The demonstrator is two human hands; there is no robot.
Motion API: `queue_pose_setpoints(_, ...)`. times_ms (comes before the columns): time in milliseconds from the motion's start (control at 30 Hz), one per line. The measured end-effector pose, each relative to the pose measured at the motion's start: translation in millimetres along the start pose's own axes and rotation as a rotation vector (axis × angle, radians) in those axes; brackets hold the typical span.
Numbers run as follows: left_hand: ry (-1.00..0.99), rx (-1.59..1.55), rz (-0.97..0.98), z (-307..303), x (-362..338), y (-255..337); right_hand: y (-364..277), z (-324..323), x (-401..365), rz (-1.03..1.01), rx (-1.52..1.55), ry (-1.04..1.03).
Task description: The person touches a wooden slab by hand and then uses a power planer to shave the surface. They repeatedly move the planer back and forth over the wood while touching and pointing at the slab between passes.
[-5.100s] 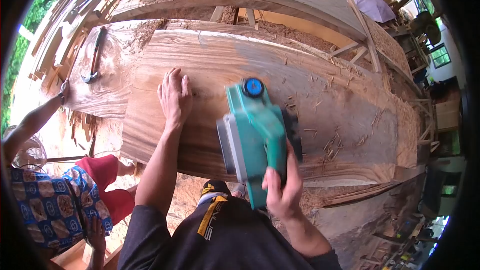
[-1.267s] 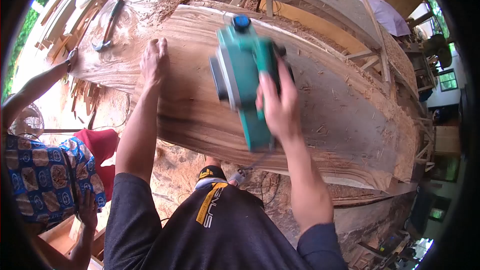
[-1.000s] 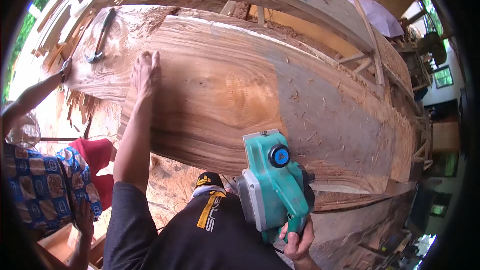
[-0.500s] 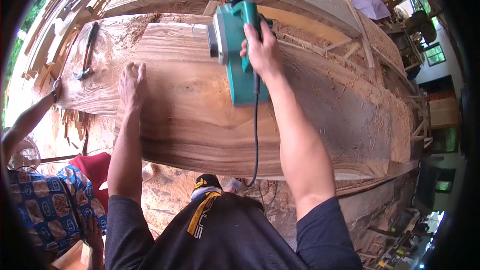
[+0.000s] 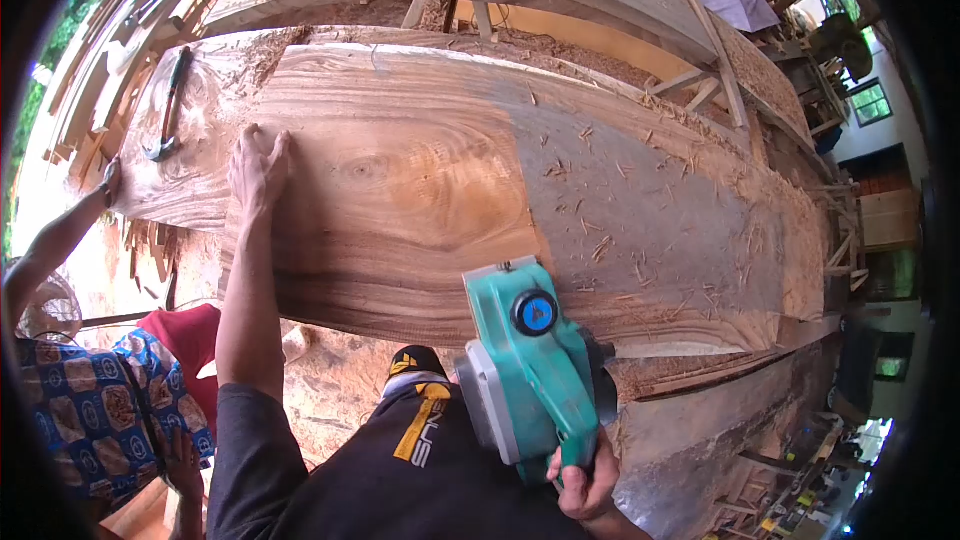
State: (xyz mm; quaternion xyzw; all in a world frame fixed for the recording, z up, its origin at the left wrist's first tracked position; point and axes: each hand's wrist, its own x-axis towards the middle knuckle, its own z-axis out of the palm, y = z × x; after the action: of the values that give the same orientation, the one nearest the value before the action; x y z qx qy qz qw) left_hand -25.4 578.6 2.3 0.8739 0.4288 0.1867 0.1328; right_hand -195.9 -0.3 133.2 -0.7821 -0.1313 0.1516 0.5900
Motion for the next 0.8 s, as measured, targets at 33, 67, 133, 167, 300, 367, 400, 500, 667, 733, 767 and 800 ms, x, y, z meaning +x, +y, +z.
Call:
queue_pose_setpoints(33, 0.001, 0.0, -0.004, 1, 0, 0, -3, 1, 4, -0.012, -0.01, 0.003)
queue_pose_setpoints(67, 0.002, -0.002, -0.01, 1, 0, 0, -12, 4, 14, -0.026, -0.022, 0.006)
queue_pose_setpoints(133, 0.001, -0.032, -0.01, 2, 0, -2, -22, 12, 47, -0.024, -0.048, -0.013)
queue_pose_setpoints(167, 0.002, -0.047, -0.011, 2, 1, -4, -23, 22, 68, -0.021, -0.034, 0.009)
queue_pose_setpoints(300, -0.004, -0.106, -0.007, -1, -2, -2, -43, 61, 183, -0.063, -0.007, 0.046)
queue_pose_setpoints(367, 0.011, -0.123, -0.008, 0, -2, -2, -48, 86, 254, -0.133, 0.076, 0.116)
queue_pose_setpoints(400, 0.005, -0.136, -0.009, -1, -2, -4, -49, 94, 295, -0.148, 0.032, 0.112)
queue_pose_setpoints(500, 0.001, -0.18, -0.009, -3, -3, -3, -53, 118, 415, -0.215, -0.017, 0.122)
queue_pose_setpoints(667, 0.022, -0.296, -0.043, -4, 4, -10, -53, 119, 420, -0.116, 0.175, 0.049)
queue_pose_setpoints(733, 0.052, -0.444, -0.094, -19, 3, -12, -56, 110, 354, -0.068, 0.191, 0.022)
queue_pose_setpoints(767, 0.067, -0.464, -0.132, -27, 3, -10, -51, 104, 316, -0.066, 0.221, 0.003)
queue_pose_setpoints(800, 0.075, -0.481, -0.169, -33, 3, -9, -52, 96, 271, -0.058, 0.206, 0.007)
